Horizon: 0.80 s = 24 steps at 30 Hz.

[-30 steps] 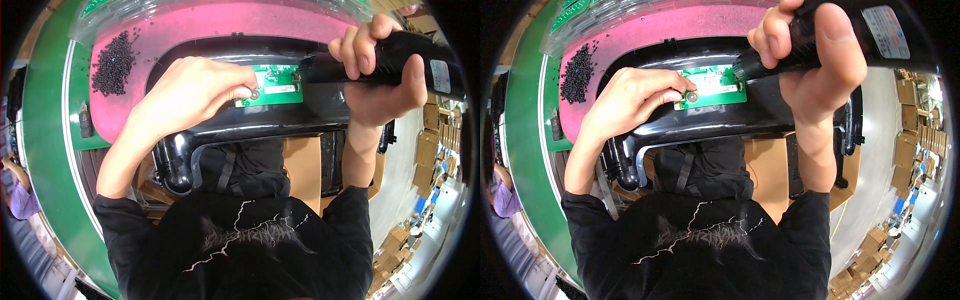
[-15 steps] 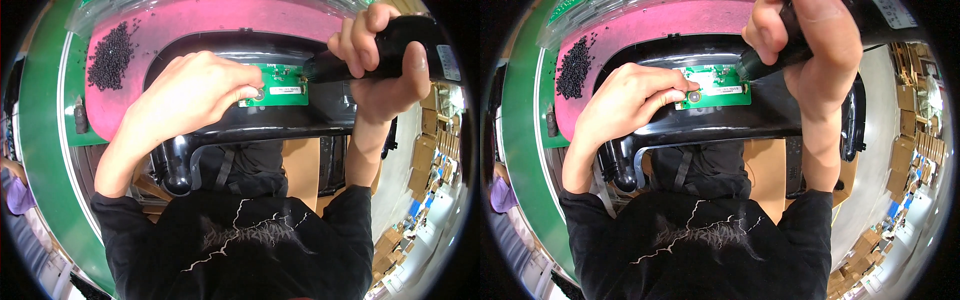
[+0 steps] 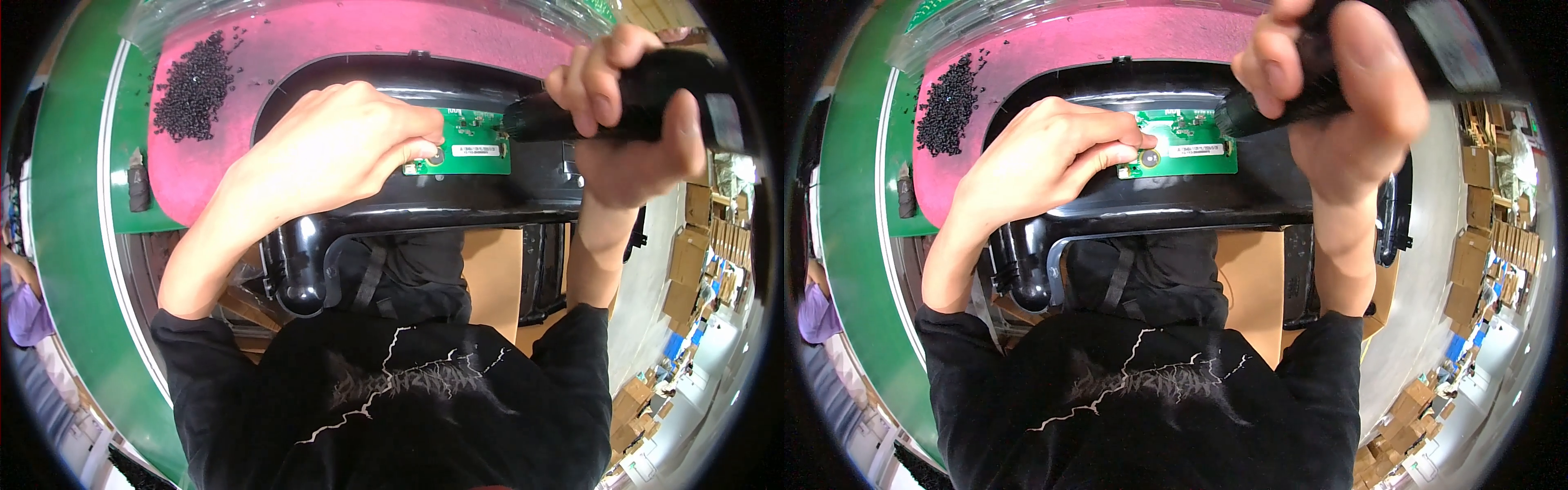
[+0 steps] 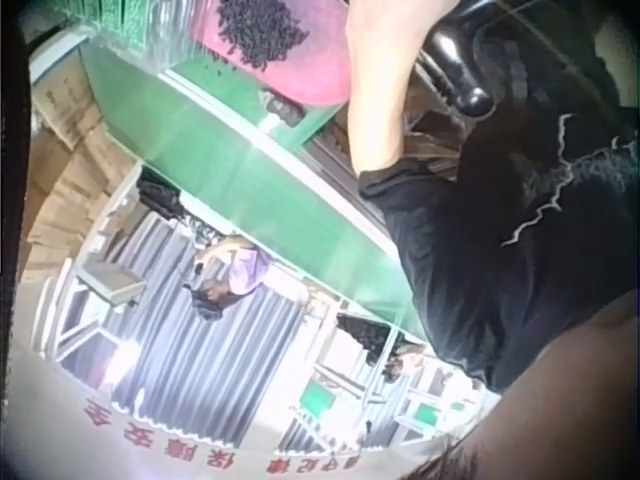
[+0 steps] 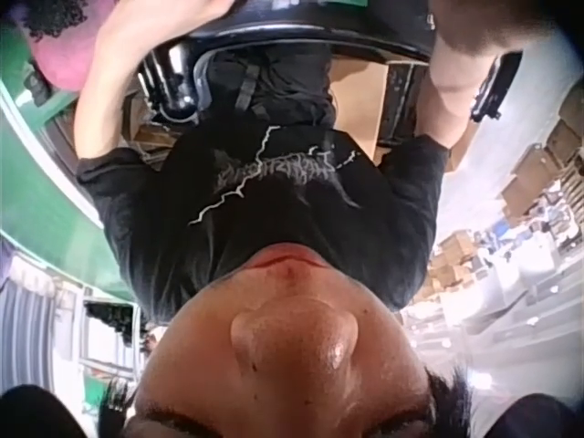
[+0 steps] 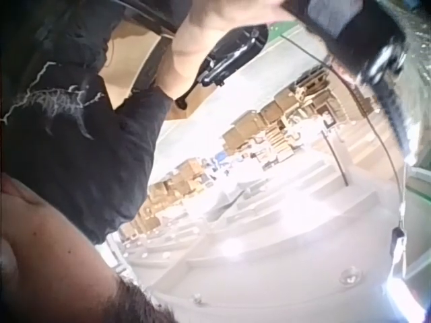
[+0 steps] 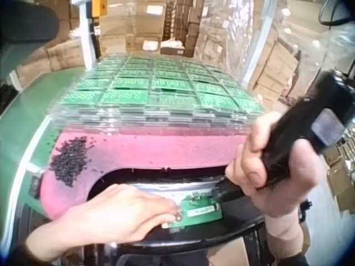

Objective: Unpack circuit boards and assemble them into plastic device housings using an electric screwdriver.

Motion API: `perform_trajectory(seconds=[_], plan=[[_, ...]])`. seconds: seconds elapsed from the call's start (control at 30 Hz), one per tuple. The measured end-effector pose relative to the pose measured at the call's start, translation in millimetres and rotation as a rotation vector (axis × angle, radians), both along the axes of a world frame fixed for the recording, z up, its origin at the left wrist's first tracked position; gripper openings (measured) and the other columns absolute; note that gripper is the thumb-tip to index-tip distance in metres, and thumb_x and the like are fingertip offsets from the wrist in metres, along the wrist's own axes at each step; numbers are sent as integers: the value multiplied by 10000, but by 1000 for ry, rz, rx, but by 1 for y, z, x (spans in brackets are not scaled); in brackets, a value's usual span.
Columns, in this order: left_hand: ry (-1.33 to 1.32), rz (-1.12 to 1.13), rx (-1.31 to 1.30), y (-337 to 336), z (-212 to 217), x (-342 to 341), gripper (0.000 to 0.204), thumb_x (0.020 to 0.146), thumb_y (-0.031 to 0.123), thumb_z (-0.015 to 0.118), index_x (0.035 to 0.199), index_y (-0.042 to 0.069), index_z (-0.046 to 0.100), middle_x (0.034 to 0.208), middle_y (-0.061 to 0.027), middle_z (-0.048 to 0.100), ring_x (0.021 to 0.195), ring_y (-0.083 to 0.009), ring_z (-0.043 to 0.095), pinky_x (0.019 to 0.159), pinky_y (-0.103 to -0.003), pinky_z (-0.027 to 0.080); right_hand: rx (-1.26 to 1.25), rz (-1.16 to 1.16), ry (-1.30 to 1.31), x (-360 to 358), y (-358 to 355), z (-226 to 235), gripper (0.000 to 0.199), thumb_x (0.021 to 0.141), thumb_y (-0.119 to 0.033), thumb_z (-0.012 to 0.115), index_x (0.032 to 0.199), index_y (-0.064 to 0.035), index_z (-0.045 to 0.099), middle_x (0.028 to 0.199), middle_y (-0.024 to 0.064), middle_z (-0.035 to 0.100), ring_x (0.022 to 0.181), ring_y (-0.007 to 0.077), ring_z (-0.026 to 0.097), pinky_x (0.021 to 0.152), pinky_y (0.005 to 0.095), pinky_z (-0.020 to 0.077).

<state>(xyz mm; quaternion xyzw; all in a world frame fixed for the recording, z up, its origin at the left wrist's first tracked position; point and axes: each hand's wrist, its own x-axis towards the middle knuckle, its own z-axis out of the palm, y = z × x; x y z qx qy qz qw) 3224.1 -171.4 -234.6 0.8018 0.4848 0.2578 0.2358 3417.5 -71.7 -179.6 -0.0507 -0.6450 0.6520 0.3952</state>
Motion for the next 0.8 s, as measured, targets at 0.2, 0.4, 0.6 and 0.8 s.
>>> perform_trajectory(seconds=[0.2, 0.4, 0.6, 0.8], plan=[[-339, 31, 135, -1, -4, -2, 76, 789, 13, 581, 861, -13, 581, 720, -79, 605, 507, -141, 547, 470, -255, 441, -129, 51, 326, 4, -19, 21, 544, 614, -539, 669, 907, -114, 494, 625, -77, 488, 533, 47, 443, 588, 215, 313], [-273, 56, 231, -4, 3, 0, 107, 781, 76, 601, 855, 6, 567, 701, -91, 581, 586, -202, 573, 529, -301, 460, -77, 102, 320, -2, -22, 19, 561, 616, -542, 674, 929, -113, 494, 638, -74, 491, 541, 50, 445, 594, 218, 315], [-270, 48, 206, -4, 1, -2, 134, 781, 107, 603, 855, 8, 553, 717, -116, 582, 660, -276, 598, 583, -347, 475, -29, 169, 302, -12, -23, 14, 577, 617, -545, 679, 951, -112, 494, 652, -71, 494, 549, 53, 447, 601, 220, 318], [-360, 134, 88, -2, -7, -4, 125, 768, -18, 577, 891, -36, 586, 711, -102, 619, 594, -165, 599, 563, -250, 482, 24, 229, 276, -19, -21, 10, 594, 618, -548, 684, 973, -111, 494, 665, -68, 497, 557, 57, 449, 607, 223, 320]])
